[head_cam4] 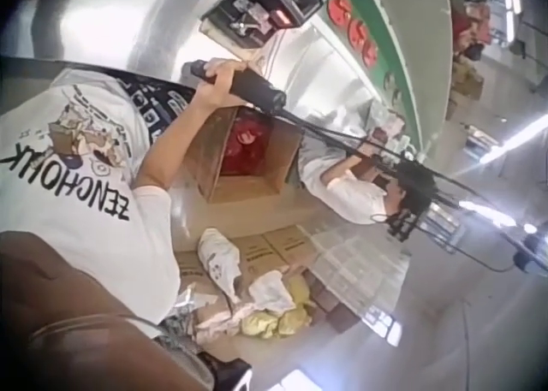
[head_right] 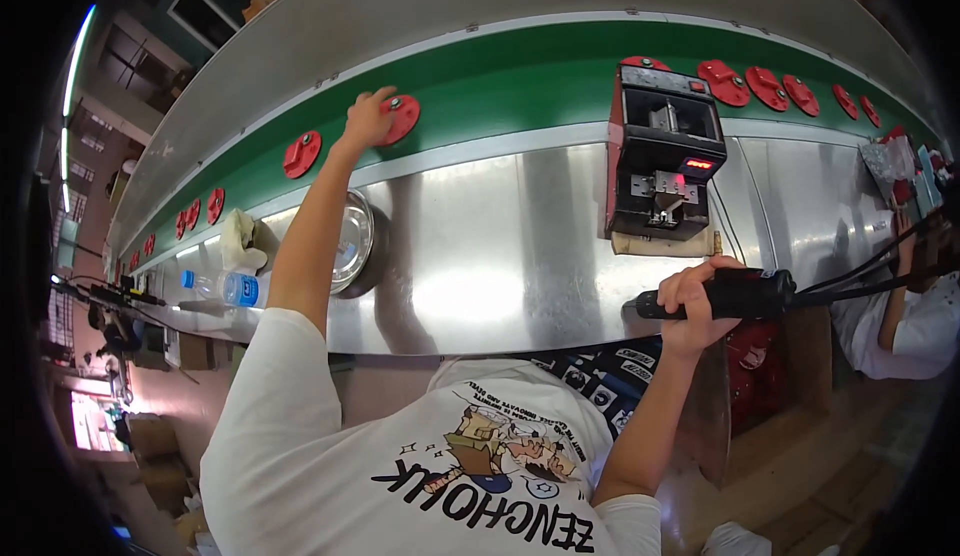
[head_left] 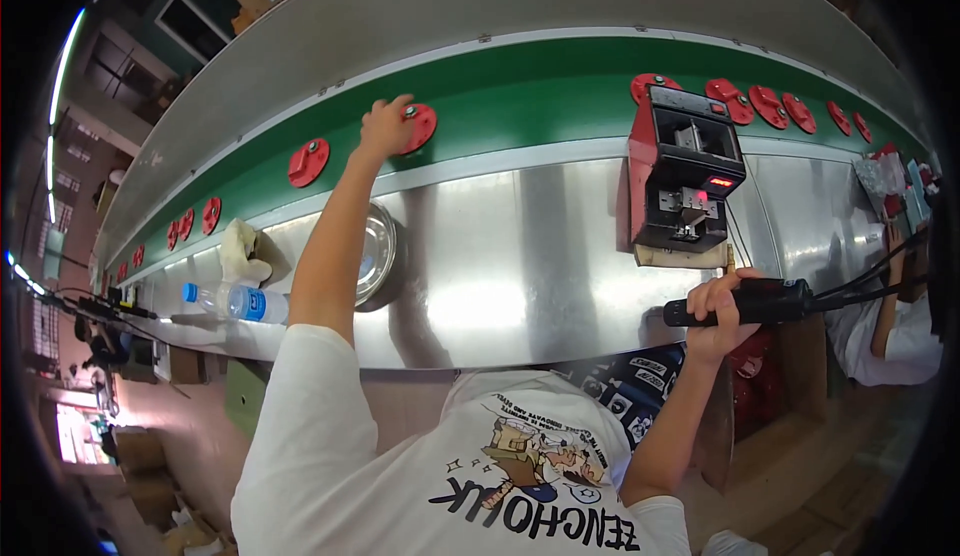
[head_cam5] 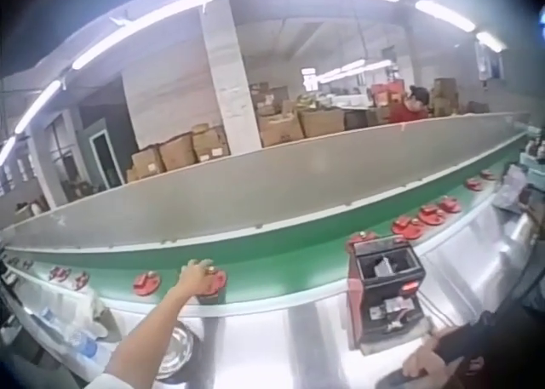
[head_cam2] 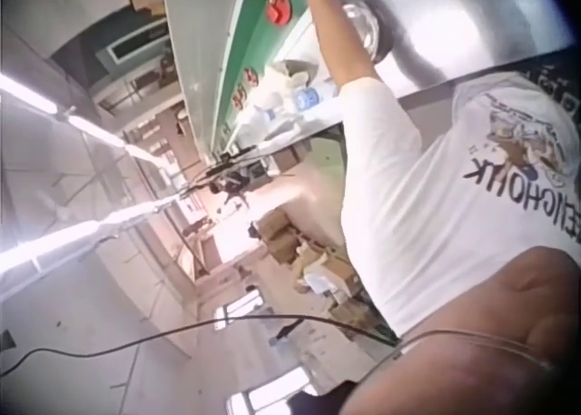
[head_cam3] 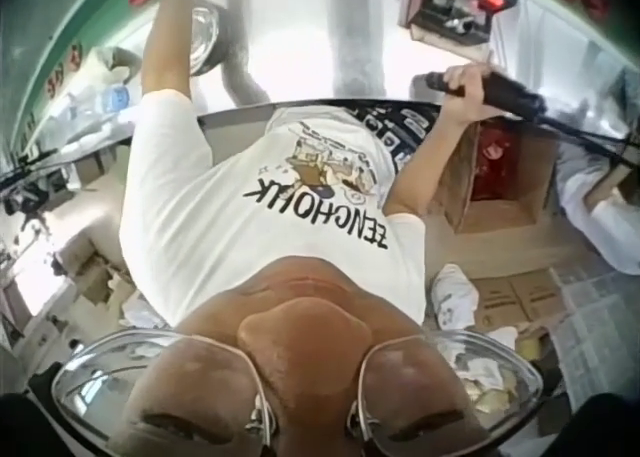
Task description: The worker is using an electric screwdriver to assemble small red components on a manufacturing line.
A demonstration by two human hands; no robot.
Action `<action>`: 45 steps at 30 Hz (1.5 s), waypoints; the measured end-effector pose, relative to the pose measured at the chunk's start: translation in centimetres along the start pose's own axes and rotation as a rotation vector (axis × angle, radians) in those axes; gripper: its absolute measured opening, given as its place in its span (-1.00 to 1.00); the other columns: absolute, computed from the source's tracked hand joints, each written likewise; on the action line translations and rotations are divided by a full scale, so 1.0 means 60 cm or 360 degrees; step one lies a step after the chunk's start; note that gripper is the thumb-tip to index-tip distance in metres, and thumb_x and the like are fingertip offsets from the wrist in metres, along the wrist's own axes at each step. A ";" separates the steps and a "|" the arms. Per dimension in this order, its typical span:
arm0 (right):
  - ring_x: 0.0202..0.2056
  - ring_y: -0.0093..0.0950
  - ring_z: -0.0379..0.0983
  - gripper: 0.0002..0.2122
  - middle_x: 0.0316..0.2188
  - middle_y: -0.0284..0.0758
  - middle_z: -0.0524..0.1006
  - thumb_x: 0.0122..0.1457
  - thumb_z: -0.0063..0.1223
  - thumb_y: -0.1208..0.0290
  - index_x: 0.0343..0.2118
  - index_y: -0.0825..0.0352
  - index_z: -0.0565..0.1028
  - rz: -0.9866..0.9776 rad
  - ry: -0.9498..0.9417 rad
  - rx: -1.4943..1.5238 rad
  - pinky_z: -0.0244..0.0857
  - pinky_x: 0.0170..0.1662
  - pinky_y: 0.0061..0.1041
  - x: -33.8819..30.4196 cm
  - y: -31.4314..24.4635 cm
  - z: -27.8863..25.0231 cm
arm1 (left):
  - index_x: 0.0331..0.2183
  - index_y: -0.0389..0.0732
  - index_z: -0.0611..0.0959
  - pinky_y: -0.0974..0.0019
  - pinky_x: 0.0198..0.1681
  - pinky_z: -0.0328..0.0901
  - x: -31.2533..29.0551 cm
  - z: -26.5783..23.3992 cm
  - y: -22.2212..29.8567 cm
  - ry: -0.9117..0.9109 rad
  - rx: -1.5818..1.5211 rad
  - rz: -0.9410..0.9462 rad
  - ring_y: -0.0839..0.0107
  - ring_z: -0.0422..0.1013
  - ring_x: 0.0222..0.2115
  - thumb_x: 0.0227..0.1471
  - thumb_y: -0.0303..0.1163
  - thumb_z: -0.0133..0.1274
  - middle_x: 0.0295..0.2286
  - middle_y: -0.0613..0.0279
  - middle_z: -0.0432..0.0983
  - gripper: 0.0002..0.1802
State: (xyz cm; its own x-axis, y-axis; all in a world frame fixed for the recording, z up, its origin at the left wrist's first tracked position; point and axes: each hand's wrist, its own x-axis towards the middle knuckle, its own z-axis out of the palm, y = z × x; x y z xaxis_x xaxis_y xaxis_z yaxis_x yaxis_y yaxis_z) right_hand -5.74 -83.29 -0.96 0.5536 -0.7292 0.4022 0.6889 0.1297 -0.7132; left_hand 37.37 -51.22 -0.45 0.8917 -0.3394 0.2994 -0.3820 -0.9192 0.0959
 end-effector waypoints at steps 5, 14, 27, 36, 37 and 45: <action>-0.74 -0.60 0.15 -0.62 -0.64 -0.38 0.28 0.00 -0.03 0.57 -0.05 0.38 0.27 -0.0002 0.0057 -0.0046 0.18 -0.64 -0.57 -0.012 -0.010 -0.012 | 0.10 0.19 0.46 -0.09 0.01 0.31 -0.013 0.063 -0.013 -0.0091 -0.0060 -0.0057 -0.27 0.34 -0.06 0.02 -0.29 -0.01 0.04 -0.10 0.32 -0.46; -0.73 -0.49 0.22 -0.62 -0.65 -0.33 0.30 -0.04 -0.07 0.70 -0.10 0.33 0.29 -0.0079 -0.0024 -0.0172 0.25 -0.58 -0.45 0.041 -0.047 0.025 | 0.03 0.00 0.56 0.09 0.07 0.29 -0.091 -0.029 0.142 -0.0099 -0.0441 0.0676 -0.05 0.36 -0.05 -0.09 -0.66 -0.04 -0.03 -0.08 0.38 -0.40; -0.69 -0.51 0.28 -0.73 -0.62 -0.29 0.37 0.05 -0.03 0.74 -0.15 0.46 0.34 -0.0195 -0.0448 -0.0434 0.27 -0.55 -0.41 0.208 -0.027 0.075 | -0.11 -0.11 0.61 -0.04 -0.01 0.20 -0.391 -0.064 0.407 -0.0082 -0.0808 0.1241 -0.06 0.29 -0.14 -0.30 -0.50 0.09 -0.09 -0.01 0.37 -0.46; -0.70 -0.60 0.26 -0.72 -0.65 -0.34 0.36 -0.02 0.01 0.78 -0.21 0.45 0.32 0.0056 -0.0863 -0.0412 0.23 -0.59 -0.56 0.151 -0.028 0.087 | -0.08 -0.04 0.60 -0.05 0.03 0.16 -0.390 -0.042 0.399 -0.0194 -0.0871 0.1184 -0.09 0.25 -0.12 -0.28 -0.48 0.08 -0.04 0.01 0.34 -0.43; -0.67 -0.64 0.34 -0.71 -0.65 -0.36 0.43 -0.04 0.07 0.79 -0.21 0.50 0.37 0.0074 -0.0763 -0.0111 0.24 -0.59 -0.64 0.145 -0.023 0.084 | -0.06 -0.01 0.59 -0.07 0.08 0.14 -0.388 -0.039 0.401 -0.0196 -0.0870 0.1173 -0.09 0.23 -0.09 -0.32 -0.46 0.12 -0.04 0.03 0.32 -0.38; -0.72 -0.52 0.28 -0.54 -0.63 -0.28 0.41 -0.06 -0.02 0.83 -0.04 0.44 0.25 -0.0143 -0.0558 -0.0213 0.24 -0.65 -0.47 0.131 -0.010 0.078 | -0.07 0.01 0.59 -0.07 0.09 0.12 -0.382 -0.036 0.392 -0.0271 -0.0905 0.1134 -0.09 0.22 -0.08 -0.33 -0.44 0.15 -0.04 0.05 0.32 -0.39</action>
State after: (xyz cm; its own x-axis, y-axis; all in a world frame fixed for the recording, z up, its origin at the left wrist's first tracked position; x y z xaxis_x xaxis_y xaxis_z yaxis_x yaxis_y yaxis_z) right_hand 0.40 -85.97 5.30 0.6365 -0.4564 0.6217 0.6874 -0.0300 -0.7257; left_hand 7.40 -64.59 -3.02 0.4068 -0.8528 0.3275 -0.8752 -0.2612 0.4072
